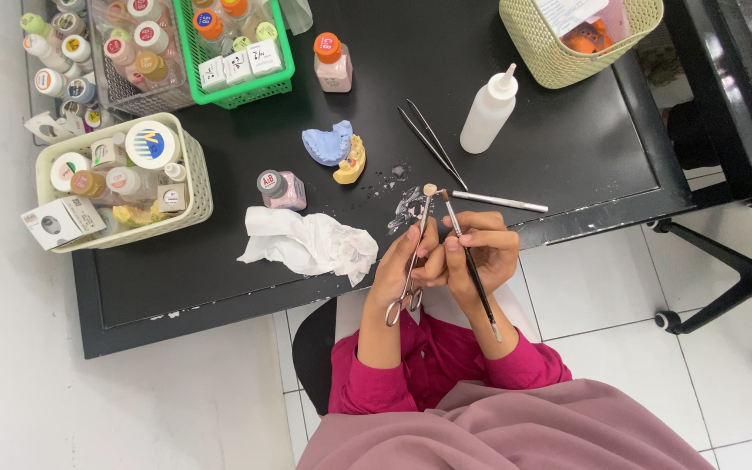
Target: The person holds a small dental crown or denture component with forceps in one hand and uses a fine brush to apply and shape pink ceramic paste onto it, dipping the brush and adding material in small amounts. A dental impression and bottles of ceramic materials sit on the workbench nearby.
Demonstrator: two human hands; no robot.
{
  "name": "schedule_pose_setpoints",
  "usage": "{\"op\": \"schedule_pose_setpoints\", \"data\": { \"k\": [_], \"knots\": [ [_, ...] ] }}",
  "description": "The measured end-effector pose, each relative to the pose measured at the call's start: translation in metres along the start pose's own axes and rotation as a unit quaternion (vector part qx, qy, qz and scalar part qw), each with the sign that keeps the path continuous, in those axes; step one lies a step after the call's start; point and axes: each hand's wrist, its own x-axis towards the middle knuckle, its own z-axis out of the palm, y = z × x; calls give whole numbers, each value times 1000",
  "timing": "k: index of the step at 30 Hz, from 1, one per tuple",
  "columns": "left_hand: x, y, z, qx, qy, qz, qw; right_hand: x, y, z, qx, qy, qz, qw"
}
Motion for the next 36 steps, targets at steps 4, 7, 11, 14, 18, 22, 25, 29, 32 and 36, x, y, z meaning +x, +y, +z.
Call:
{"op": "schedule_pose_setpoints", "data": {
  "k": [4, 7, 11, 14, 18, 22, 25, 29, 32, 36],
  "knots": [
    [1, 0, 0, 0, 7, -6, 1000, 2, -1, 0, -12, -6, -5, 1000],
    [0, 0, 0, 6, 14, -7, 1000, 3, -3, 0, -12, -5, 6, 1000],
    [0, -1, 0, -6, 7, -5, 1000, 3, -3, -1, -17, -8, 13, 1000],
    [1, -2, -1, -16, 0, -6, 1000, 3, -3, 0, -8, -5, 20, 1000],
    [1, -2, -1, -17, -3, -7, 1000, 3, -3, -1, -7, -3, 17, 1000],
    [0, -2, -1, -10, -9, 0, 1000, 2, -3, -1, -11, -7, 17, 1000],
    [0, -2, 0, -5, -20, 6, 1000, 1, -1, -1, -3, -1, 13, 1000],
    [-1, -2, 1, -4, -21, 12, 1000, 0, 0, -2, 0, -2, 10, 1000],
    [-2, -2, 1, -10, -16, 6, 1000, 0, 0, -3, -9, -9, 5, 1000],
    [-3, -1, 1, -8, -12, 2, 1000, -1, 0, -3, -16, -11, 14, 1000]
  ]
}}
